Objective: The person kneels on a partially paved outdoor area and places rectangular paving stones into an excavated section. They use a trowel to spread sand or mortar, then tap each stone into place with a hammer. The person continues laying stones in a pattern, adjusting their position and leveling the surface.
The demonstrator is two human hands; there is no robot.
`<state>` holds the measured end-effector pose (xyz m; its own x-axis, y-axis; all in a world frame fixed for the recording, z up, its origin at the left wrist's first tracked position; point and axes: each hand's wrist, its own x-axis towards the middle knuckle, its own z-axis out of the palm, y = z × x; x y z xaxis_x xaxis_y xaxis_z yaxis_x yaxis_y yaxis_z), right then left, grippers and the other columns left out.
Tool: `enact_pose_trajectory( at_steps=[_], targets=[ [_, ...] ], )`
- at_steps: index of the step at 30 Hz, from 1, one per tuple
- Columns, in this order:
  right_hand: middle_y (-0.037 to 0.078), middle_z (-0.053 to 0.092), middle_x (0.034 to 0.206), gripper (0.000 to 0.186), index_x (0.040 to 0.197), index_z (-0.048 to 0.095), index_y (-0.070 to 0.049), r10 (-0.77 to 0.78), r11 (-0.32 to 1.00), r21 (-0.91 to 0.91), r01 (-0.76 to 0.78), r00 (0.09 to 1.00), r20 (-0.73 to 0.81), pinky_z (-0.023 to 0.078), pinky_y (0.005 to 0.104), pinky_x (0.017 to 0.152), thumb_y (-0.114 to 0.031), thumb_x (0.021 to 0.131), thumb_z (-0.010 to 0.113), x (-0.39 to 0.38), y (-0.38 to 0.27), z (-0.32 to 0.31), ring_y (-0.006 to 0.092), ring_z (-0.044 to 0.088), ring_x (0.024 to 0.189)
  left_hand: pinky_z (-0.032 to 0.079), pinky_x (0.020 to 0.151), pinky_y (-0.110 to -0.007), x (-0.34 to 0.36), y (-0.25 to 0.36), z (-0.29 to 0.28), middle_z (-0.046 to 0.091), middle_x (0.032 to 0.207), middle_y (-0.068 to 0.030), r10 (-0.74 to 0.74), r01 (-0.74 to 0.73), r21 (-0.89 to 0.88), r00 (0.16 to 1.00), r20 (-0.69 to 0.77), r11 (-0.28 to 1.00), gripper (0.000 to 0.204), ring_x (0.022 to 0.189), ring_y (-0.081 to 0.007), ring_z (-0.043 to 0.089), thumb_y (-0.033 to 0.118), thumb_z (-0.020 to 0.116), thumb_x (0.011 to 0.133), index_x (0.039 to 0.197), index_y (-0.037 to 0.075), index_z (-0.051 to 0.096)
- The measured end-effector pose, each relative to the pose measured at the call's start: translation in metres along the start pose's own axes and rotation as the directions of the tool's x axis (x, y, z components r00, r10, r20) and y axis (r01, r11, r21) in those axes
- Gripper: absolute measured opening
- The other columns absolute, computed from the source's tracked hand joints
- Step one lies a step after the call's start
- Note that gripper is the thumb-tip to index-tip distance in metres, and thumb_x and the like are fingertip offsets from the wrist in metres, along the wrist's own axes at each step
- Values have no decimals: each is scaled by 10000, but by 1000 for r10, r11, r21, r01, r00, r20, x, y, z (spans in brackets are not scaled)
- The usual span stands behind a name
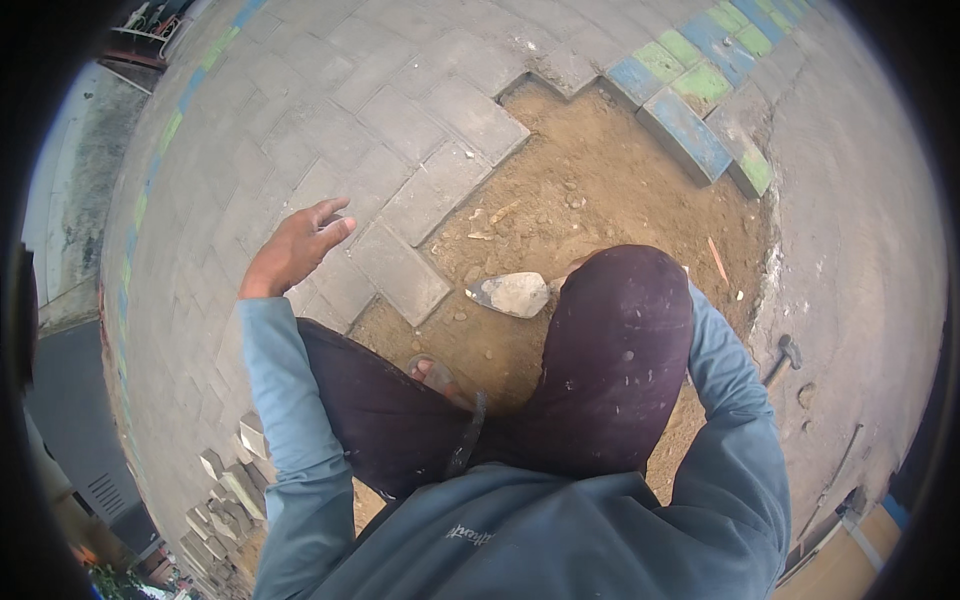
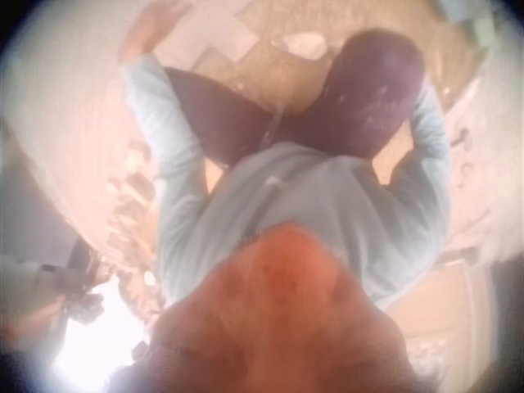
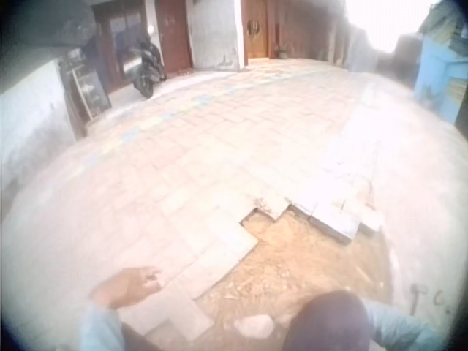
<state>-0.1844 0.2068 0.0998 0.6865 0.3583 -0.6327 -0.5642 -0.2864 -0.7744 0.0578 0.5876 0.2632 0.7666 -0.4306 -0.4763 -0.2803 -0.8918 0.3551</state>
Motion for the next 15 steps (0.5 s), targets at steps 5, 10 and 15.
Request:
enact_pose_trajectory(
  at_steps=[5, 10, 15],
  targets=[
    [121, 679, 1118, 384, 1305, 614, -104, -262, 921, -357, 155, 926, -273, 508, 419, 853, -243, 954, 685, 4, -35, 0, 287, 668, 990, 451, 1101, -449, 1, -6, -2, 600, 1413, -236, -39, 39, 21, 999, 22, 999, 670, 1340, -371, 560, 524, 576, 981, 1451, 47, 558],
    [156, 597, 1073, 491, 1345, 502, -176, -313, 397, -895, -206, 886, -343, 529, 488, 735, -189, 893, 692, 14, -49, -9, 340, 676, 917, 458, 1093, -461, 4, -3, -2, 606, 1405, -232, -4, 4, 39, 1000, 10, 999, 661, 1318, -378, 576, 534, 569, 978, 1433, 55, 581],
    [101, 573, 1032, 439, 1360, 508, -173, -544, -87, -995, -44, 839, 11, 559, 419, 709, -165, 933, 610, 55, -85, 4, 252, 684, 855, 458, 1093, -464, 8, 0, -2, 606, 1406, -230, 39, -38, 54, 999, -23, 998, 671, 1322, -379, 571, 550, 570, 978, 1437, 61, 580]
  ],
)
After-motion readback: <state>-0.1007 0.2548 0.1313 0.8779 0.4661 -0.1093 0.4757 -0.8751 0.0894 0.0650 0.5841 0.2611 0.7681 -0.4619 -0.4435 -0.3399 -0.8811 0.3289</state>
